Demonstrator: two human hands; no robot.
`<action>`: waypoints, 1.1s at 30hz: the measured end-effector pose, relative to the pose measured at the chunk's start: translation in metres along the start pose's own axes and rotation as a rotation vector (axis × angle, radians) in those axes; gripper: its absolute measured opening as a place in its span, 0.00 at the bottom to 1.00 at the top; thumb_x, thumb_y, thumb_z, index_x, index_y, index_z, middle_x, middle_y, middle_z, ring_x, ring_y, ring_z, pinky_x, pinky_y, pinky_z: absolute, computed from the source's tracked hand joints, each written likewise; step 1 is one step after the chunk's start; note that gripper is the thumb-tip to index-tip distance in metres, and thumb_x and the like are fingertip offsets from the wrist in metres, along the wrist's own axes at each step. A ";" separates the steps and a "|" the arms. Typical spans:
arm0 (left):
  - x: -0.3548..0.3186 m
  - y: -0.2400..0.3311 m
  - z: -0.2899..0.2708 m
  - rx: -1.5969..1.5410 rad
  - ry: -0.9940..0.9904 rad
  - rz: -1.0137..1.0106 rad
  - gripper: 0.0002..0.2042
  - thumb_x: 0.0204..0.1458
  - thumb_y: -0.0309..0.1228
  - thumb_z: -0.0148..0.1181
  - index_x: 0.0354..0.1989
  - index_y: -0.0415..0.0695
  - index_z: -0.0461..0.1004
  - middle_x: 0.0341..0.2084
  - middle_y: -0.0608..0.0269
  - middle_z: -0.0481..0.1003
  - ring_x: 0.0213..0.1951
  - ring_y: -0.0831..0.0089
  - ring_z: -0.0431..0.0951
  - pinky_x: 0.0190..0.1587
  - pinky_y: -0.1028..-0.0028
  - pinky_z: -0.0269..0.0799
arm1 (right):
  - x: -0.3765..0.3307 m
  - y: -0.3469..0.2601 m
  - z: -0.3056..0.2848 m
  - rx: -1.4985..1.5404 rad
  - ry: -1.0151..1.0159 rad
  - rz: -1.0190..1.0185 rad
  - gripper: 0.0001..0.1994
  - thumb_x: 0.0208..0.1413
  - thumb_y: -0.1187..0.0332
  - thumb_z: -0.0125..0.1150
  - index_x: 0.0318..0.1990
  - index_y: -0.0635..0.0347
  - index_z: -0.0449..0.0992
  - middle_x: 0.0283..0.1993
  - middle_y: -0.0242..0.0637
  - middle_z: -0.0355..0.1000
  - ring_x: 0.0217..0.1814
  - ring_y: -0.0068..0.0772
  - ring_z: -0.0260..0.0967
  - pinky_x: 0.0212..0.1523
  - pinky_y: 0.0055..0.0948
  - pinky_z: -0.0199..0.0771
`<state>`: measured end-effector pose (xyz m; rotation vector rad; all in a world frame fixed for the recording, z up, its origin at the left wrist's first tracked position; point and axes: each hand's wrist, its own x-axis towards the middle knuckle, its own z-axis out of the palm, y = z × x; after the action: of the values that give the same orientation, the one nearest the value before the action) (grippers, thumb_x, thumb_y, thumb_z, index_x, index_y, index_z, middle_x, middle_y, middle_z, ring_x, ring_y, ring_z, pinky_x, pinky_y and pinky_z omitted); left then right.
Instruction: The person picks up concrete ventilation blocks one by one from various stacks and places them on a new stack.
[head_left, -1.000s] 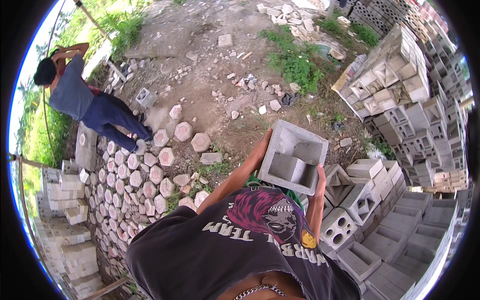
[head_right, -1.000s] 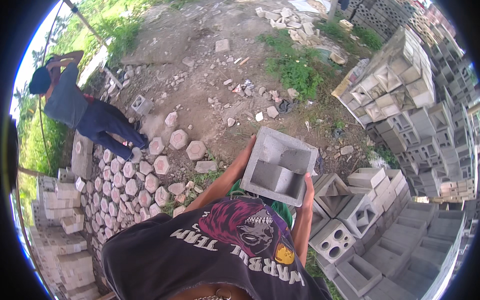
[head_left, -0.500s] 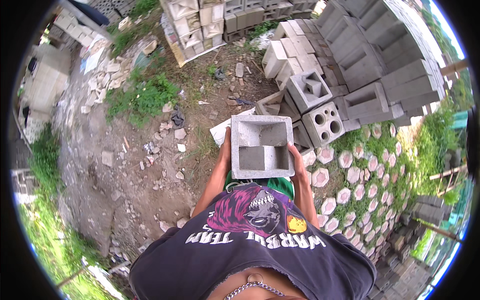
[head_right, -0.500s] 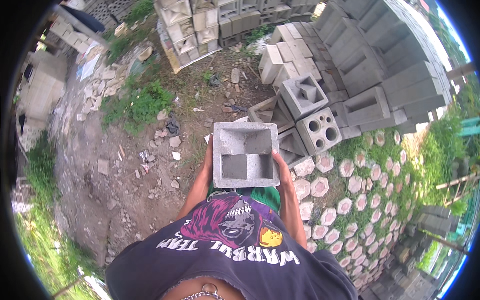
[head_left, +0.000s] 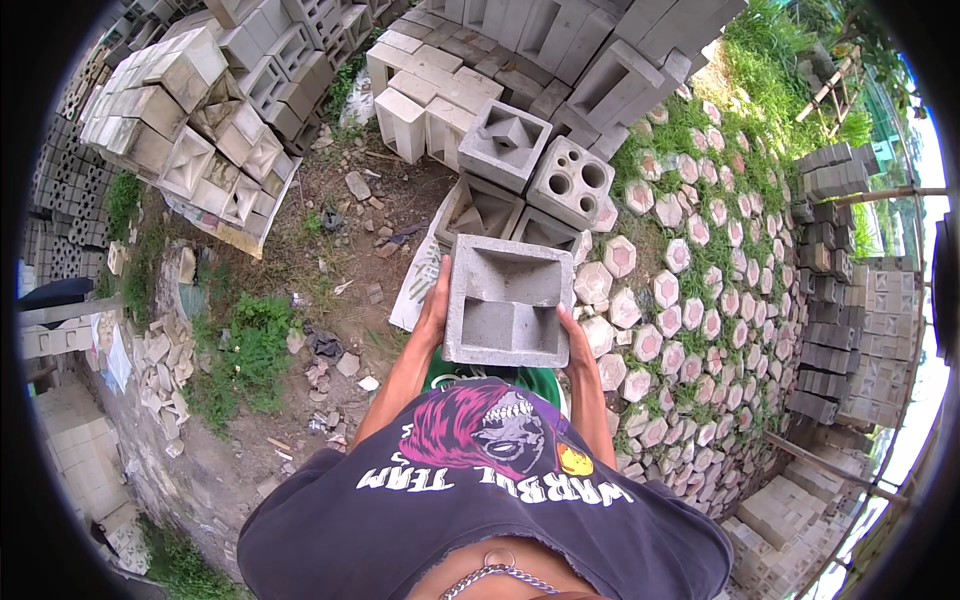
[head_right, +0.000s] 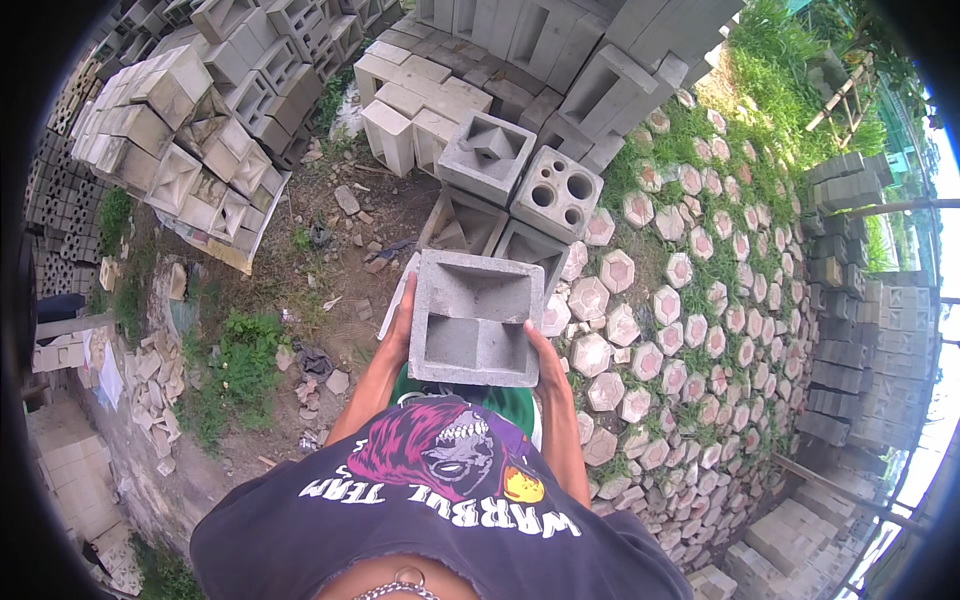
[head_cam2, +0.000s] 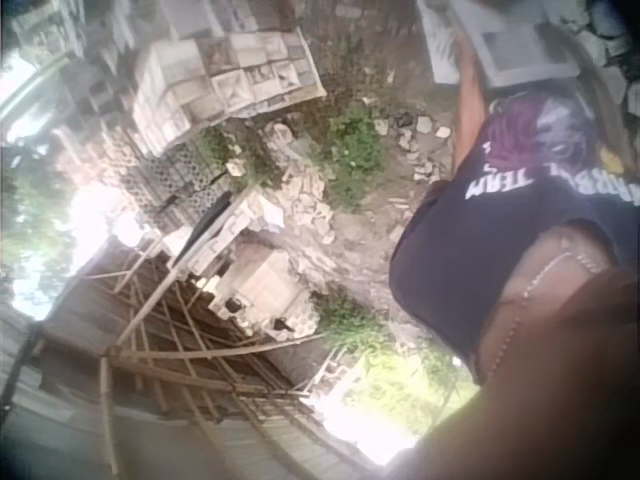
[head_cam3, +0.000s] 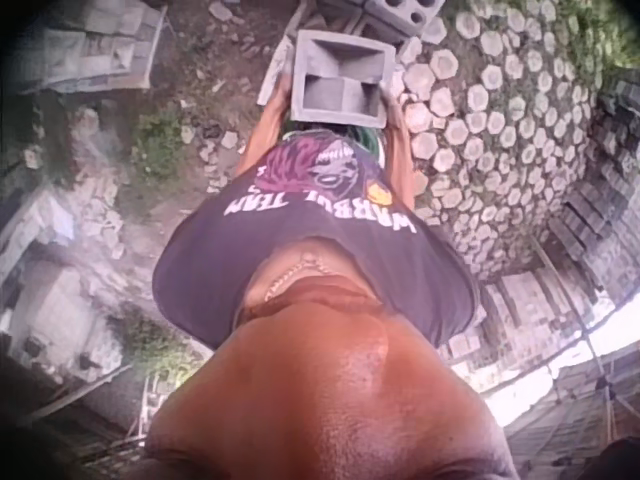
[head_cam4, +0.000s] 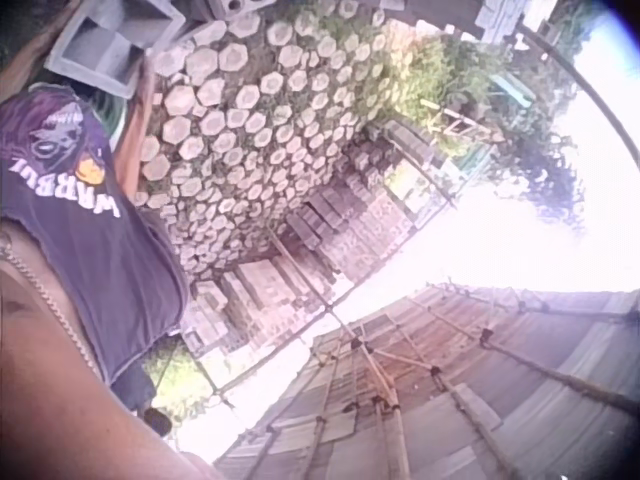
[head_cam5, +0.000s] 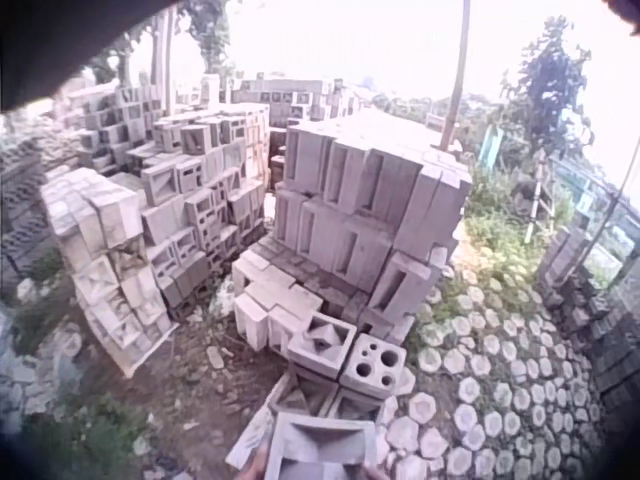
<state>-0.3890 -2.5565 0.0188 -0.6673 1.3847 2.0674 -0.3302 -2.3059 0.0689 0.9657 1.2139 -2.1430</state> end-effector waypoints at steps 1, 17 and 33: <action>0.000 0.004 -0.001 0.012 0.018 0.010 0.41 0.55 0.64 0.35 0.57 0.34 0.67 0.52 0.51 0.70 0.51 0.66 0.68 0.54 0.70 0.62 | -0.001 0.007 0.002 0.039 -0.007 0.023 0.34 0.54 0.50 0.58 0.60 0.67 0.61 0.58 0.47 0.64 0.56 0.39 0.65 0.56 0.35 0.66; 0.072 0.068 -0.010 0.002 -0.075 -0.043 0.40 0.55 0.64 0.37 0.60 0.37 0.64 0.53 0.52 0.69 0.51 0.64 0.70 0.55 0.67 0.65 | 0.053 -0.032 0.033 0.095 -0.084 0.008 0.34 0.40 0.63 0.67 0.56 0.67 0.63 0.48 0.43 0.69 0.47 0.36 0.69 0.49 0.35 0.72; 0.181 0.090 -0.050 0.234 -0.376 -0.546 0.26 0.53 0.43 0.56 0.56 0.38 0.66 0.50 0.56 0.70 0.51 0.65 0.71 0.54 0.64 0.67 | 0.125 -0.011 0.091 0.115 0.435 0.196 0.35 0.35 0.69 0.69 0.52 0.68 0.58 0.47 0.46 0.64 0.48 0.36 0.66 0.46 0.40 0.74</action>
<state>-0.5764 -2.6001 -0.0610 -0.4597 1.0586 1.4781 -0.4471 -2.3891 0.0103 1.5927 1.1340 -1.9216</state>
